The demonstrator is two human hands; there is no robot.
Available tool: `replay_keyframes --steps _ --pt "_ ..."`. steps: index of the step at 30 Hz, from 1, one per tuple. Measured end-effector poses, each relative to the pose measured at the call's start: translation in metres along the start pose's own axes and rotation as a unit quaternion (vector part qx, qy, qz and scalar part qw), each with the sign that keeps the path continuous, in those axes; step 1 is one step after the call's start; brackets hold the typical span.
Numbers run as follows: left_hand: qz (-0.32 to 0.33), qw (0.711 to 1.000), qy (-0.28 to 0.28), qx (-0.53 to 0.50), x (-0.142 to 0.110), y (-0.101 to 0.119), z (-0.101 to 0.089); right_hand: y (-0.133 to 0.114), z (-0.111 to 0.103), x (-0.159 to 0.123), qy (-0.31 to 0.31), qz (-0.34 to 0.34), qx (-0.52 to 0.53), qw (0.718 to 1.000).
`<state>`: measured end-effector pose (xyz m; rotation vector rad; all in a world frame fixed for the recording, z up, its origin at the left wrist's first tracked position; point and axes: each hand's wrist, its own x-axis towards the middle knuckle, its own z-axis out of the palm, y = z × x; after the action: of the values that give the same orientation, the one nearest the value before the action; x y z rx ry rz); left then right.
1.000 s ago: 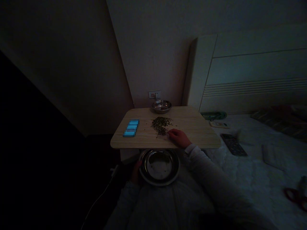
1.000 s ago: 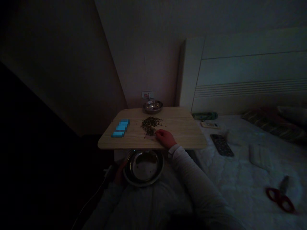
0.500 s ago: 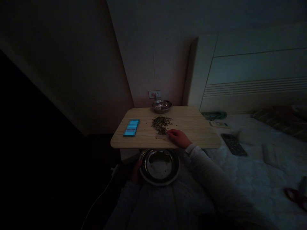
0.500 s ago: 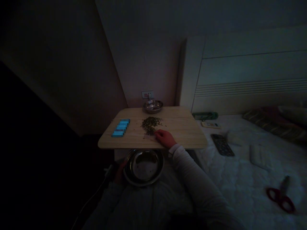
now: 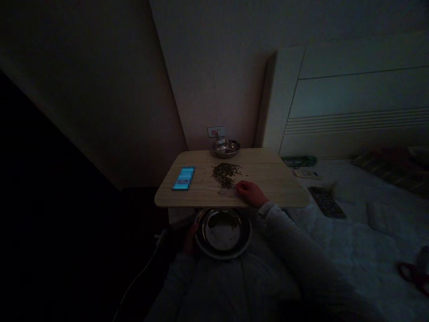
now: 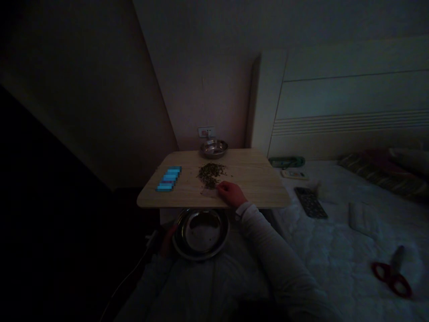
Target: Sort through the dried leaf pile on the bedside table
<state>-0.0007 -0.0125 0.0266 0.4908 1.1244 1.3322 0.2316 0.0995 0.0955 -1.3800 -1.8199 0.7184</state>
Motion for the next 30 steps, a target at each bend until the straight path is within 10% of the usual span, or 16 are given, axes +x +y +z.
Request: replay_keyframes --steps 19,30 --pt "0.053 0.998 0.022 0.018 0.005 -0.005 -0.002 -0.018 0.017 0.005 0.054 0.048 -0.146 0.987" --pt "0.065 0.997 0.031 0.038 0.006 -0.004 -0.003 -0.011 0.016 0.005 0.000 -0.020 -0.059 0.998"
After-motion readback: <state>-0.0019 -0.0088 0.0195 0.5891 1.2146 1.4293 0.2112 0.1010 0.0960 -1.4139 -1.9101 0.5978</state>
